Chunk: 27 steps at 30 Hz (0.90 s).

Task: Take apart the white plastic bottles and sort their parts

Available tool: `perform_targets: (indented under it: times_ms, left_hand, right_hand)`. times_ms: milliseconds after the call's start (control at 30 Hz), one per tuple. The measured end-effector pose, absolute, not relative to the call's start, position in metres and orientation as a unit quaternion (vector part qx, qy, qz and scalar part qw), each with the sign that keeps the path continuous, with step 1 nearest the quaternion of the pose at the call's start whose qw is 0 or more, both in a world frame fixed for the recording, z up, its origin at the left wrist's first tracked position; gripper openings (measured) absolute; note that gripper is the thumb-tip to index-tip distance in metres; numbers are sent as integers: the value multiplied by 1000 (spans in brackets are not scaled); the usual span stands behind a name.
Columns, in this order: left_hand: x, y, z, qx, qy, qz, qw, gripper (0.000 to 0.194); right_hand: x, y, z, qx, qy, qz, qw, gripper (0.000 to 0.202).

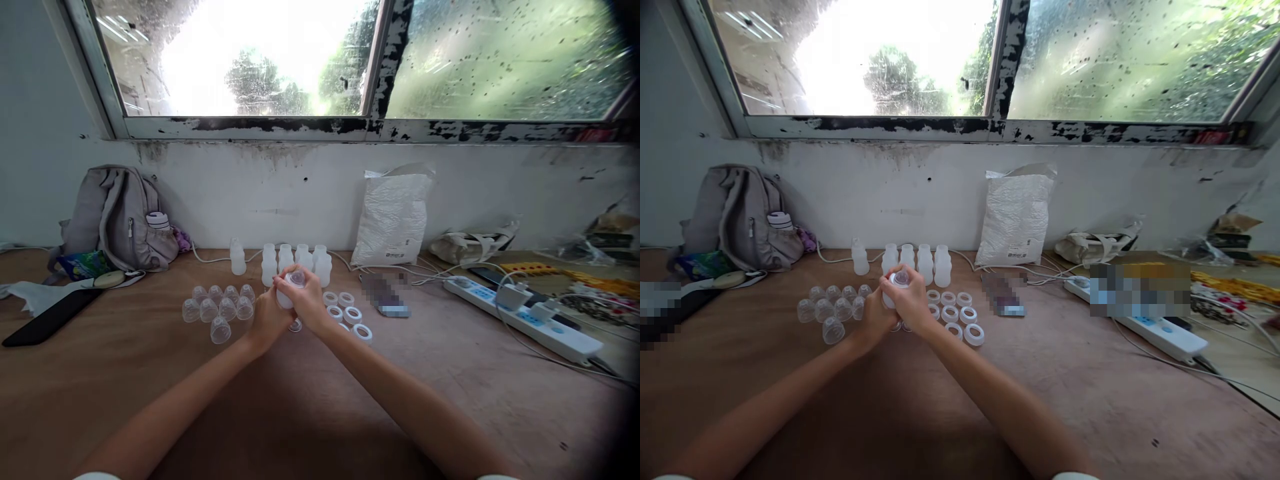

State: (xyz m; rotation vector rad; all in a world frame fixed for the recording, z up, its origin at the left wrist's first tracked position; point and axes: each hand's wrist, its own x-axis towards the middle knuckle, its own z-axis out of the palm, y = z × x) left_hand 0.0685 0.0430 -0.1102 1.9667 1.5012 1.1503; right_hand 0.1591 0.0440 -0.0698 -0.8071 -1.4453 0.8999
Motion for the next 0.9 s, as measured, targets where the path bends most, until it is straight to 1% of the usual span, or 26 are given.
perform_targets:
  times_ms: [100, 200, 333, 367, 433, 500, 567, 633, 733, 800, 900]
  left_hand:
    - [71, 51, -103, 682, 560, 453, 123, 46]
    - [75, 52, -103, 674, 574, 451, 114, 46]
    - [69, 32, -107, 722, 558, 384, 138, 47]
    - [64, 24, -108, 749, 543, 358, 124, 49]
    - [48, 7, -108, 803, 508, 307, 57, 53]
    - [25, -6, -110, 846, 468, 254, 0, 55]
    - [-3, -12, -114, 837, 491, 238, -40, 50]
    - [-29, -9, -121, 810, 529, 244, -66, 47]
    - [-57, 1, -136, 772, 577, 261, -48, 48]
    - [-65, 7, -145, 751, 599, 276, -9, 46]
    - [-64, 8, -150, 721, 622, 298, 64, 39]
  right_hand:
    - [155, 51, -63, -353, -616, 356, 608, 12]
    - [152, 53, -64, -367, -610, 345, 612, 12]
    - [157, 50, -80, -391, -594, 373, 596, 19]
    - [160, 49, -85, -396, -589, 392, 586, 21]
    - [167, 46, -94, -402, -592, 413, 564, 25]
    - [173, 40, -101, -407, -623, 381, 548, 25]
    - [177, 33, -107, -410, -672, 325, 525, 24]
    - [177, 24, -111, -398, -705, 316, 495, 27]
    - [176, 15, -117, -352, -713, 352, 494, 37]
    - [175, 14, -122, -329, -708, 376, 499, 41]
    - [176, 14, -136, -330, -706, 417, 468, 41]
